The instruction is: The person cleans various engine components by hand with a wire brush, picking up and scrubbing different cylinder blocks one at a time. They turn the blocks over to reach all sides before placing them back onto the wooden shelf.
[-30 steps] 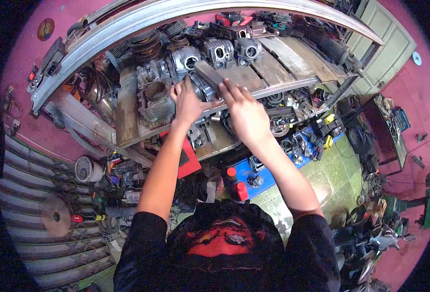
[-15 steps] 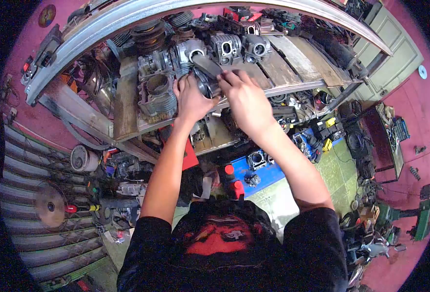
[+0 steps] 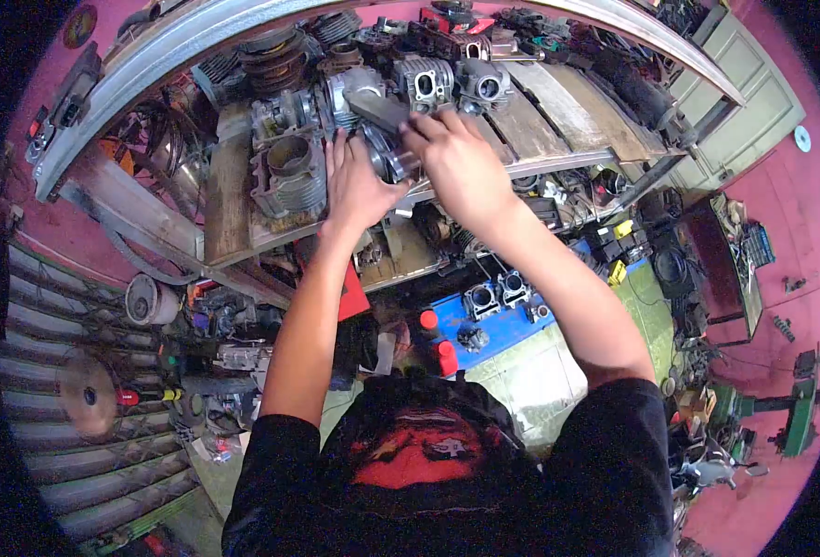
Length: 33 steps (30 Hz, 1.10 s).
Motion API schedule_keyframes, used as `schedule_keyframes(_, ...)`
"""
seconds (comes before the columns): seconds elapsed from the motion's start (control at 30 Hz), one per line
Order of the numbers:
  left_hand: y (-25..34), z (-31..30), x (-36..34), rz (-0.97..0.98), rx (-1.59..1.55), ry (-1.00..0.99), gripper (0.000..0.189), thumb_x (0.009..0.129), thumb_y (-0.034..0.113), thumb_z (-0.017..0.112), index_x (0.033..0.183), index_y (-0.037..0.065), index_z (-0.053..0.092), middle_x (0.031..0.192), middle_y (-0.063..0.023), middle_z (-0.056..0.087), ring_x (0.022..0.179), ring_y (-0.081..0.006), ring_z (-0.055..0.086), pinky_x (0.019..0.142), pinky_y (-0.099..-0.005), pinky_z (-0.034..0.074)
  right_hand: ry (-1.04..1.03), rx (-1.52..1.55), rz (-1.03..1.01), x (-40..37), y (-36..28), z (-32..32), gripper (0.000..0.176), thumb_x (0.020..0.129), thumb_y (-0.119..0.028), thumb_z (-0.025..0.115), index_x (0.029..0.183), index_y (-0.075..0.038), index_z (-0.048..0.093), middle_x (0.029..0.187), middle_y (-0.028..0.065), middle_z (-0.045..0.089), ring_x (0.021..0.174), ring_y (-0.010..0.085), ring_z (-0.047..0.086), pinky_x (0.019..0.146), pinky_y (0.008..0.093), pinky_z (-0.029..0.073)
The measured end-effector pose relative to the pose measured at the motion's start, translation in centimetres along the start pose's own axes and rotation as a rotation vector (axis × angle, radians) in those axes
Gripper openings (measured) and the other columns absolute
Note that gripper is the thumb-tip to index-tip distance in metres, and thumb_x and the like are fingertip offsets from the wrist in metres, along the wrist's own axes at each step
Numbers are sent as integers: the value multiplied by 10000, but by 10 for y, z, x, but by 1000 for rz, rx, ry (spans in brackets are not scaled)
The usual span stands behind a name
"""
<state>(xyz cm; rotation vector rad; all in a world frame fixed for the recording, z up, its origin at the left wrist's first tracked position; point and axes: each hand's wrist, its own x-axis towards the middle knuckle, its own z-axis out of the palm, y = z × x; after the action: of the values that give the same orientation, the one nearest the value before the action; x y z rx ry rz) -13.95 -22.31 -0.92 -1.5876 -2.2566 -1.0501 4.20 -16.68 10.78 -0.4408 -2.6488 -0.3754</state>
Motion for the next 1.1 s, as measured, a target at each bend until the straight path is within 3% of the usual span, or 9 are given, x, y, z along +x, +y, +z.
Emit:
schedule_keyframes(0.13, 0, 1, 0, -1, -34, 50, 990, 668, 417, 951, 1347, -131, 483, 1526, -408, 460, 1550, -460, 345, 1333, -531, 155, -27, -167, 5, -40, -26, -24, 510, 894, -85, 614, 1397, -10, 642, 1427, 160, 646, 1340, 370, 567, 1238, 522, 374)
schedule_keyframes(0.2, 1, 0, -1, 11, -31, 52, 974, 668, 412, 950, 1334, -127, 489, 1527, -410, 458, 1554, -462, 336, 1334, -530, 155, -28, -275, 75, -40, -37, -15, 550, 901, -88, 608, 1447, -14, 607, 1452, 163, 625, 1382, 391, 535, 1278, 616, 277)
schedule_keyframes(0.23, 0, 0, -2, 11, -23, 46, 976, 666, 407, 951, 1337, -128, 486, 1527, -408, 458, 1559, -461, 328, 1335, -530, 153, -9, -289, 84, -29, -34, -5, 528, 906, -84, 613, 1430, -17, 617, 1457, 162, 624, 1367, 392, 545, 1264, 659, 277)
schedule_keyframes(0.43, 0, -4, -1, 9, -21, -6, 990, 660, 395, 955, 1348, -127, 472, 1521, -400, 468, 1567, -462, 311, 1337, -533, 148, -140, -76, 235, 44, -19, 20, 572, 864, -11, 627, 1436, -17, 613, 1480, 157, 611, 1364, 399, 542, 1238, 614, 356)
schedule_keyframes(0.53, -1, 0, -1, -3, -43, -3, 989, 662, 394, 955, 1352, -123, 471, 1517, -401, 470, 1566, -464, 311, 1335, -535, 153, 18, -72, 146, 10, -14, 18, 534, 873, -35, 646, 1406, -11, 627, 1450, 171, 628, 1349, 410, 550, 1224, 623, 367)
schedule_keyframes(0.77, -1, 0, -2, 20, -56, 59, 1009, 684, 376, 938, 1397, -143, 450, 1518, -410, 458, 1557, -478, 325, 1328, -545, 176, -41, -198, 229, -62, -41, -13, 615, 867, -25, 628, 1479, 3, 569, 1515, 190, 565, 1395, 439, 501, 1224, 618, 361)
schedule_keyframes(0.93, -3, -1, -1, 38, -53, 37, 996, 687, 360, 928, 1394, -152, 448, 1520, -412, 454, 1563, -482, 313, 1328, -546, 178, 56, 10, 227, 15, -15, 27, 524, 866, -36, 643, 1389, -6, 625, 1381, 166, 634, 1303, 409, 567, 1184, 600, 414)
schedule_keyframes(0.97, -2, -2, -1, 25, -54, 33, 984, 688, 357, 925, 1385, -152, 452, 1522, -414, 452, 1564, -482, 311, 1329, -545, 178, 32, -16, 206, 28, -10, 29, 479, 859, -33, 652, 1337, -4, 653, 1316, 151, 656, 1260, 378, 591, 1161, 550, 449)
schedule_keyframes(1.1, -1, -1, -1, 11, -67, 22, 979, 690, 355, 923, 1386, -148, 453, 1523, -412, 453, 1564, -481, 313, 1329, -543, 178, 79, 14, 132, 4, 0, 15, 511, 830, 2, 642, 1341, 6, 662, 1376, 159, 649, 1268, 360, 591, 1131, 463, 479)
